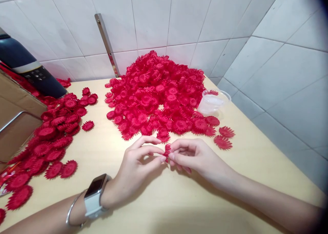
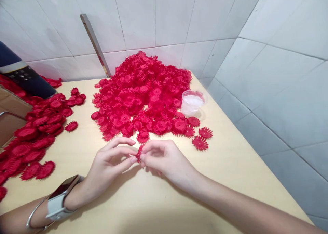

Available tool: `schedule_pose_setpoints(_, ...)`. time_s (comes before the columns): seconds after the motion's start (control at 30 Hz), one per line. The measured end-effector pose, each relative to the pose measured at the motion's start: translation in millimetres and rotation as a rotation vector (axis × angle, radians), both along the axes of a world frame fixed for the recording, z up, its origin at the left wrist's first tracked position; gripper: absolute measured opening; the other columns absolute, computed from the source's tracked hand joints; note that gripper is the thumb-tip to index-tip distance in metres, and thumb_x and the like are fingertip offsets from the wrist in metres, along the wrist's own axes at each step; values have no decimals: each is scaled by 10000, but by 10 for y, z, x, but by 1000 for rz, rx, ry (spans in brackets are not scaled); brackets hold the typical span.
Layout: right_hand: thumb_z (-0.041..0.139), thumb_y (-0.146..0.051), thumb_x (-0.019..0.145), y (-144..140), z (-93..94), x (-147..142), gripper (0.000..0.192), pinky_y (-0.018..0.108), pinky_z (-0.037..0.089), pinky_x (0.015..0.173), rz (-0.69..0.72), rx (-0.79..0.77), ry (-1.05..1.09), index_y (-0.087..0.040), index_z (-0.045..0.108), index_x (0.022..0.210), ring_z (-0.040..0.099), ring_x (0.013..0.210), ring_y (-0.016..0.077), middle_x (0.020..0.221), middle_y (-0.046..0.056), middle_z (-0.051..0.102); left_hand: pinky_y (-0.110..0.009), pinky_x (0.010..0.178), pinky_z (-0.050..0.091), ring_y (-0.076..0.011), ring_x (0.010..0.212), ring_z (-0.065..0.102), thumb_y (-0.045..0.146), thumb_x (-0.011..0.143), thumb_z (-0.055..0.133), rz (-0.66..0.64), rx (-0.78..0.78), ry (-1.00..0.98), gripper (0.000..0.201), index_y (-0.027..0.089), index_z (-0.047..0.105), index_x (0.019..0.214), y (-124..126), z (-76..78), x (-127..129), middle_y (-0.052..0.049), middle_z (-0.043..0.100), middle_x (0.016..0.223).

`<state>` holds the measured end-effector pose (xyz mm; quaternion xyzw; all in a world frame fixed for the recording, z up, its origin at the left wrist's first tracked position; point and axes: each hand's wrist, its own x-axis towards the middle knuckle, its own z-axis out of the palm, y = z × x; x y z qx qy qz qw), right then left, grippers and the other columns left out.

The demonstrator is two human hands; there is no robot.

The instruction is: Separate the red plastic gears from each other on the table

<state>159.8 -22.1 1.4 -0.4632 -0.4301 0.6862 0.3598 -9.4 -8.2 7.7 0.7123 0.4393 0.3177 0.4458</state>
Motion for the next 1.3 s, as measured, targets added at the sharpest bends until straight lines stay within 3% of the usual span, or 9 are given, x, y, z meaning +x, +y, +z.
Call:
schedule_pose_setpoints(0.2,645,-229,686,-10,-24,-2,141,183,313,419,7,-44,105,-138,543,652,446,443,56,523,-21,548,-229,849,408,-137,924,529,176,740,590,-33,-35,-35,80,174,669,750,-1,-4,-6,-41,548,957)
schedule_pose_setpoints(0.4,610,-287,726,0,-9,10,167,165,296,355,72,29,5,-123,592,705,478,455,68,581,16,580,-232,789,445,-142,885,542,157,739,584,-22,-156,-135,91,162,672,717,10,20,10,-50,539,963)
schedule_pose_setpoints(0.7,598,-291,744,31,-39,33,185,138,325,357,107,-15,82,-112,597,698,490,475,56,631,29,597,-214,752,465,-130,851,547,155,708,616,-8,-288,-233,70,162,677,675,50,12,20,-42,527,957)
schedule_pose_setpoints(1.3,614,-291,722,11,-21,23,178,148,309,348,99,-19,45,-119,575,701,478,463,60,621,26,593,-256,741,484,-144,839,557,131,715,603,-27,-289,-242,83,159,676,688,45,18,23,-46,528,950)
